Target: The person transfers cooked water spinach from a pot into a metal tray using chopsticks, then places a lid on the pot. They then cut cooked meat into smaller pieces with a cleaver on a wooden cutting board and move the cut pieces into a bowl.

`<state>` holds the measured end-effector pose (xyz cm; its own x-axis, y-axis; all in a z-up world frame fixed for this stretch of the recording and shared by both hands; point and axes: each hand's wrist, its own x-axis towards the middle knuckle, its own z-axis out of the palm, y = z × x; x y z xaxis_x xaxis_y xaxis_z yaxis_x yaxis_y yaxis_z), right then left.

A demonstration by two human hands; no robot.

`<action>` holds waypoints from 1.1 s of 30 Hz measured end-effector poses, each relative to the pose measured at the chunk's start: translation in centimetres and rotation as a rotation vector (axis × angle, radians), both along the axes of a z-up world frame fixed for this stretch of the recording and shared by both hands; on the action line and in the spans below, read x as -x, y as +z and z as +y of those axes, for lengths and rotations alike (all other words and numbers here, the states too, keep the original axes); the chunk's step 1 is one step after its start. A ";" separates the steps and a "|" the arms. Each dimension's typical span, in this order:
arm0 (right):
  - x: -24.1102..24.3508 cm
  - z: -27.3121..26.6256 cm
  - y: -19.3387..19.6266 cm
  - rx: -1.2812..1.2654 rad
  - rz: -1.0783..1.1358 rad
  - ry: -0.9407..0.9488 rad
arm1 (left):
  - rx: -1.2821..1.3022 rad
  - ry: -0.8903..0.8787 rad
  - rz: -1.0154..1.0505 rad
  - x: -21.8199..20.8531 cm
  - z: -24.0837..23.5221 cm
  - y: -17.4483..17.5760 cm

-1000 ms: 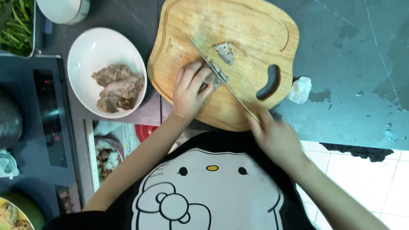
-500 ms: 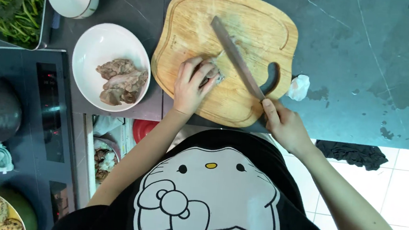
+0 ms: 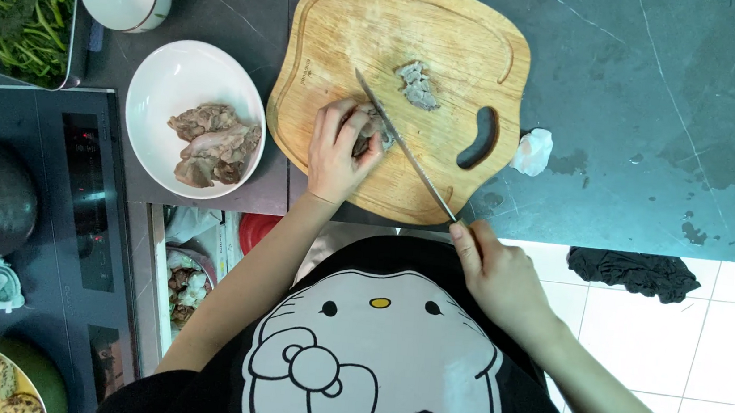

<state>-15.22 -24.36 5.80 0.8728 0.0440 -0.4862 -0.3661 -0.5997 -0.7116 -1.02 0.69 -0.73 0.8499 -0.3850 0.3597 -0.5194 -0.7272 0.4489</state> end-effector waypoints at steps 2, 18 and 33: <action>0.1 0.3 0.1 0.010 0.036 0.012 | -0.022 -0.009 -0.008 -0.1 0.0 -0.7; -5.4 4.6 -2.7 0.078 -0.116 0.036 | -0.112 -0.070 0.042 0.2 1.0 -2.2; -4.2 5.5 -4.4 0.126 -0.152 0.026 | -0.073 -0.029 0.057 0.4 1.1 -2.5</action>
<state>-11.05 -18.85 1.36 0.9360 0.0144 -0.3517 -0.2434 -0.6953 -0.6762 -1.39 1.82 -3.27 0.8564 -0.4330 0.2813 -0.5157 -0.7444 0.4242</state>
